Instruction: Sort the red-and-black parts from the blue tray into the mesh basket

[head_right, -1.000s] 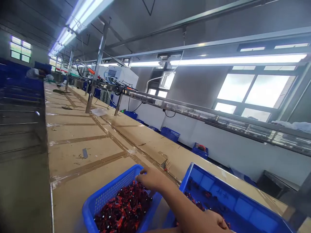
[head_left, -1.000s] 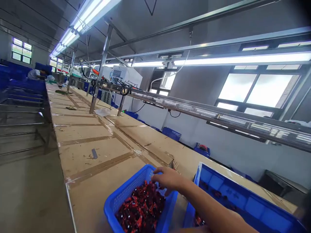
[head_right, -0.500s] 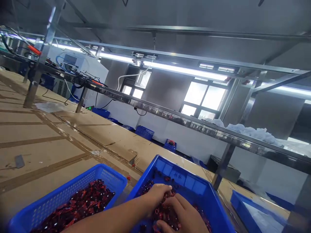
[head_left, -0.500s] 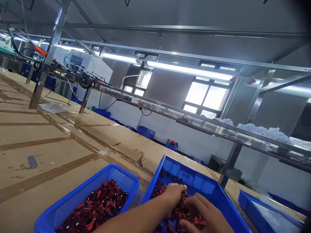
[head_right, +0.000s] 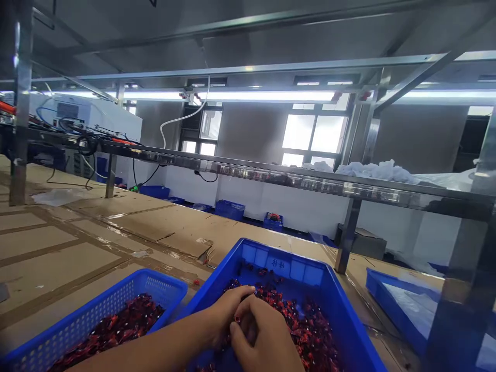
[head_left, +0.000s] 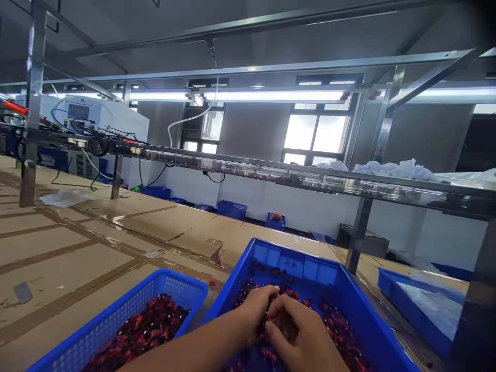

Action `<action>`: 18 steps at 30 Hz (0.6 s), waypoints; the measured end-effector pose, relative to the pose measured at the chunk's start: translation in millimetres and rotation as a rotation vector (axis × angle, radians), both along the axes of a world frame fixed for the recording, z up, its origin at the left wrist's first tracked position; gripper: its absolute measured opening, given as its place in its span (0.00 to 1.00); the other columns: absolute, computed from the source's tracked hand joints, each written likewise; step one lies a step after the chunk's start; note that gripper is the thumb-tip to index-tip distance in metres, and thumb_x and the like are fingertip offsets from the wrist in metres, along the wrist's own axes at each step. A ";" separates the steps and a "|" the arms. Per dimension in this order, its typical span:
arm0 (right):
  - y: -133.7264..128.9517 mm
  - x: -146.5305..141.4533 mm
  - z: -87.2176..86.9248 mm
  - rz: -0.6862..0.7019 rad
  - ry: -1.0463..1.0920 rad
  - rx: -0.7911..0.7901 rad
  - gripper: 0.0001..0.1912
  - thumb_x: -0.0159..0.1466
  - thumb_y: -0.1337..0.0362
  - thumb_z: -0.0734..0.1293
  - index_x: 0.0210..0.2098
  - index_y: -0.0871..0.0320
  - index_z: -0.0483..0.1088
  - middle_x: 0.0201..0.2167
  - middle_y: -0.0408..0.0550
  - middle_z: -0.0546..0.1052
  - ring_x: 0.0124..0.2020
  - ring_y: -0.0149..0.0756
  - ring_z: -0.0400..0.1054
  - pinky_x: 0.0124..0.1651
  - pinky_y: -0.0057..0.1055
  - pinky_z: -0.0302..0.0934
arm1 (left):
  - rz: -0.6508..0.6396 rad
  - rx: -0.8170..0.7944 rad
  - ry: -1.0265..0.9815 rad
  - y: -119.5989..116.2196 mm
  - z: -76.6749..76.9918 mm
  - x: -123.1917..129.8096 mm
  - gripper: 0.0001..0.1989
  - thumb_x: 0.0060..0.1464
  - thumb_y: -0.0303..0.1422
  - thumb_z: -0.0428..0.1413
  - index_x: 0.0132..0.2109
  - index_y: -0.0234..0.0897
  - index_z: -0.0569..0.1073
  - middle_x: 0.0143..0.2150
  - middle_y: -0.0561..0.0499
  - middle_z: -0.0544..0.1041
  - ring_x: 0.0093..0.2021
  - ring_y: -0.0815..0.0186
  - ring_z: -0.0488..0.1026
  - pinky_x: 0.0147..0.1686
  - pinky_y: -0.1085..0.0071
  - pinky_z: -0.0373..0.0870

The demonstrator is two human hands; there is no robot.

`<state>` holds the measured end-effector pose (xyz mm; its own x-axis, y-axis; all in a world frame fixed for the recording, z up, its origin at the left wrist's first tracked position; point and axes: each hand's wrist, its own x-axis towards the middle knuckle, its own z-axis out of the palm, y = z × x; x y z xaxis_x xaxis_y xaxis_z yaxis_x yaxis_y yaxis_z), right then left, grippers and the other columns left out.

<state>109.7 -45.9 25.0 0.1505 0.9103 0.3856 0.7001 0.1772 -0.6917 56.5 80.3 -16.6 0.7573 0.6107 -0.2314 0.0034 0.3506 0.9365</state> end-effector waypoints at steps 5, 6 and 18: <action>-1.2 7.8 3.8 0.248 0.650 -0.007 0.08 0.54 0.66 0.69 0.30 0.56 0.65 0.27 0.40 0.70 0.28 0.32 0.67 0.31 0.28 0.63 | -0.005 -0.077 0.076 -4.5 16.0 -8.7 0.19 0.50 0.49 0.53 0.25 0.38 0.66 0.16 0.54 0.65 0.14 0.69 0.60 0.17 0.73 0.56; -2.4 8.8 5.1 0.288 0.729 0.007 0.10 0.53 0.64 0.72 0.30 0.56 0.66 0.28 0.41 0.71 0.28 0.32 0.68 0.31 0.28 0.63 | 0.001 -0.084 0.069 -4.1 19.5 -9.9 0.19 0.50 0.49 0.53 0.26 0.38 0.66 0.16 0.55 0.65 0.14 0.70 0.60 0.17 0.74 0.57; -10.8 11.2 15.8 0.570 1.218 -0.018 0.13 0.48 0.70 0.73 0.24 0.59 0.64 0.26 0.45 0.75 0.20 0.28 0.65 0.24 0.27 0.62 | 0.050 -0.078 0.015 0.1 29.5 -18.8 0.16 0.49 0.46 0.55 0.31 0.37 0.68 0.21 0.55 0.71 0.17 0.70 0.66 0.18 0.75 0.59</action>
